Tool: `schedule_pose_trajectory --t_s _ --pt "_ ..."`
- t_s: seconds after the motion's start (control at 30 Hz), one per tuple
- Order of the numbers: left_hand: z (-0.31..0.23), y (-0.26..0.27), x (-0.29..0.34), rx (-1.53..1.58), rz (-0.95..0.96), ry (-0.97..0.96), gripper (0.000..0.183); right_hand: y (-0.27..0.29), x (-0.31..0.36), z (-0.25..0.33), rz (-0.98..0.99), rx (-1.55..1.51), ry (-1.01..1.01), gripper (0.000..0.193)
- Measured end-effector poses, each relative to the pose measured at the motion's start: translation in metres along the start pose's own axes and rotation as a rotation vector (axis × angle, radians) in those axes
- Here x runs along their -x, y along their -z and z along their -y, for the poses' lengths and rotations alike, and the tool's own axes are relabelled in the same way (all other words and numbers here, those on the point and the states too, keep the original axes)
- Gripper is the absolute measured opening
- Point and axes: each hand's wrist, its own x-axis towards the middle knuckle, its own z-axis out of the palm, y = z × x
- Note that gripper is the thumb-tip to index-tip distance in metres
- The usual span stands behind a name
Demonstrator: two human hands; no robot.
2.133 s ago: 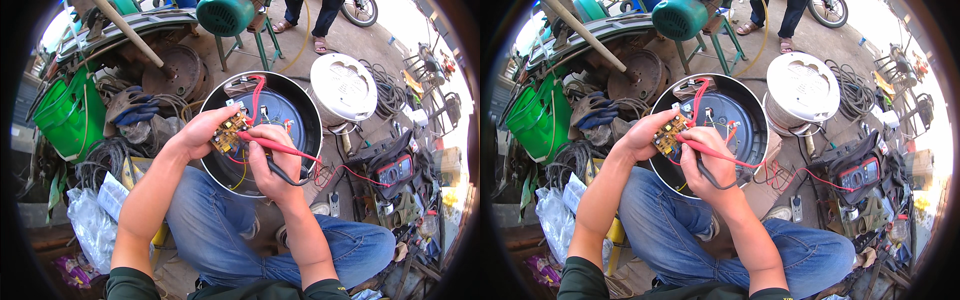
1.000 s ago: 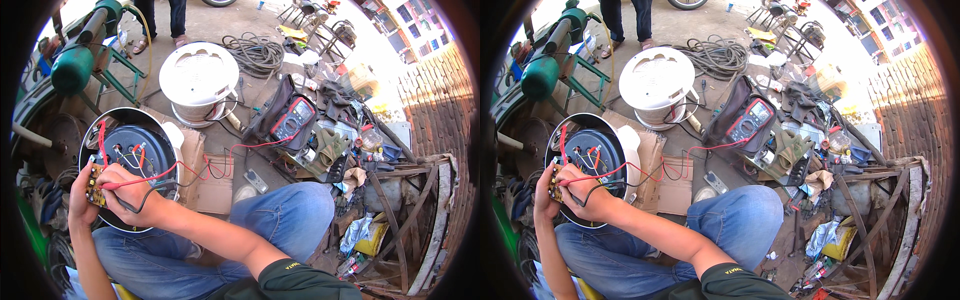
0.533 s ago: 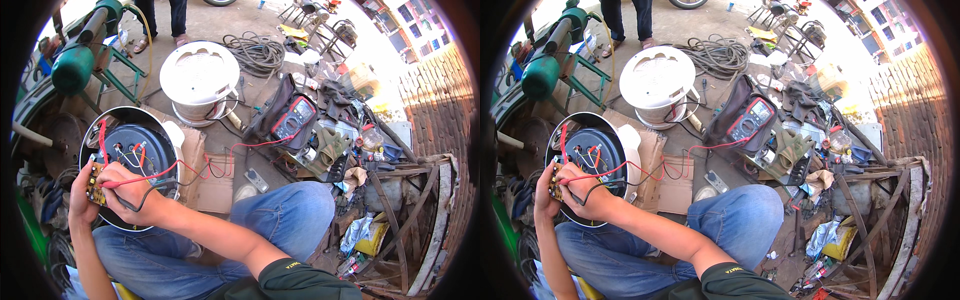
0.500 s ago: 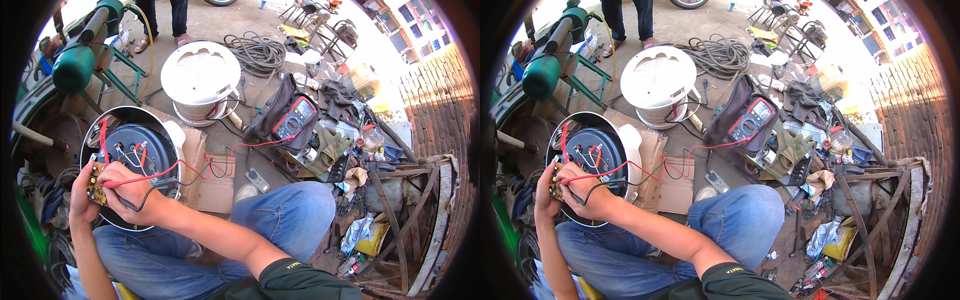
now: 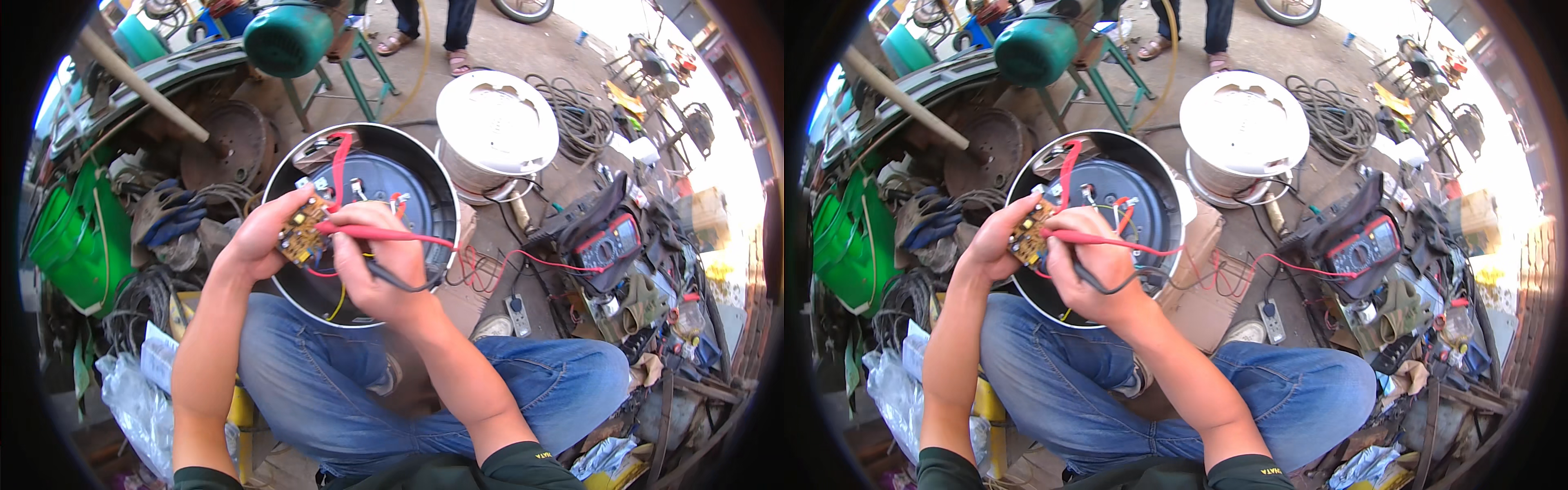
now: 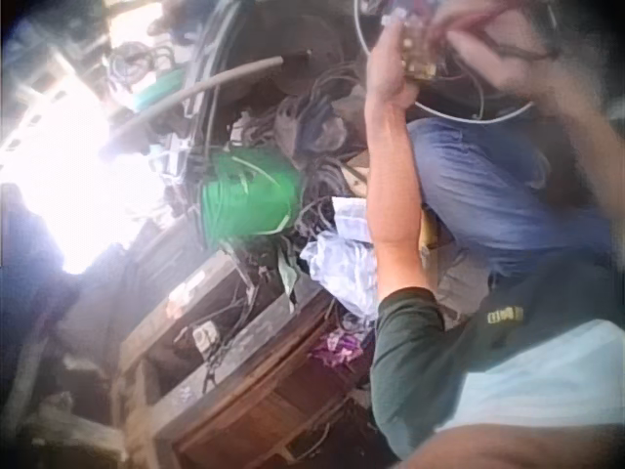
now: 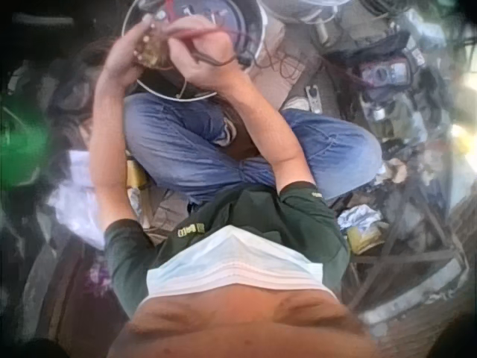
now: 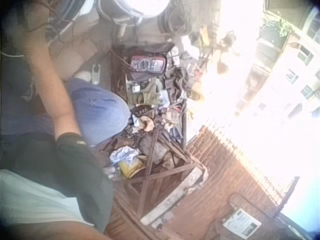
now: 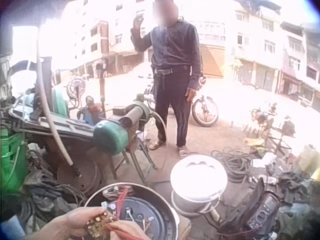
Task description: The person sits on the floor and uses a multimeter to test a circuit board removed from a circular housing. They probe various points on the board and wires while occasionally adjusting the multimeter.
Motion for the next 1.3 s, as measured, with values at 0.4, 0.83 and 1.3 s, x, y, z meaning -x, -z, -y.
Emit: schedule_pose_trajectory --t_s 0.4,0.83,1.3 --pt "0.000 -0.013 0.010 0.009 0.005 -0.021 0.033 0.009 0.005 -0.001 0.057 -0.038 -0.202 0.018" --pt "0.002 -0.011 0.007 0.000 -0.009 -0.013 0.032 0.001 0.000 -0.005 0.074 0.082 0.011 0.019" --pt "0.003 -0.003 0.002 -0.039 -0.017 -0.021 0.034 0.000 -0.003 -0.005 0.027 0.022 0.021 0.018"
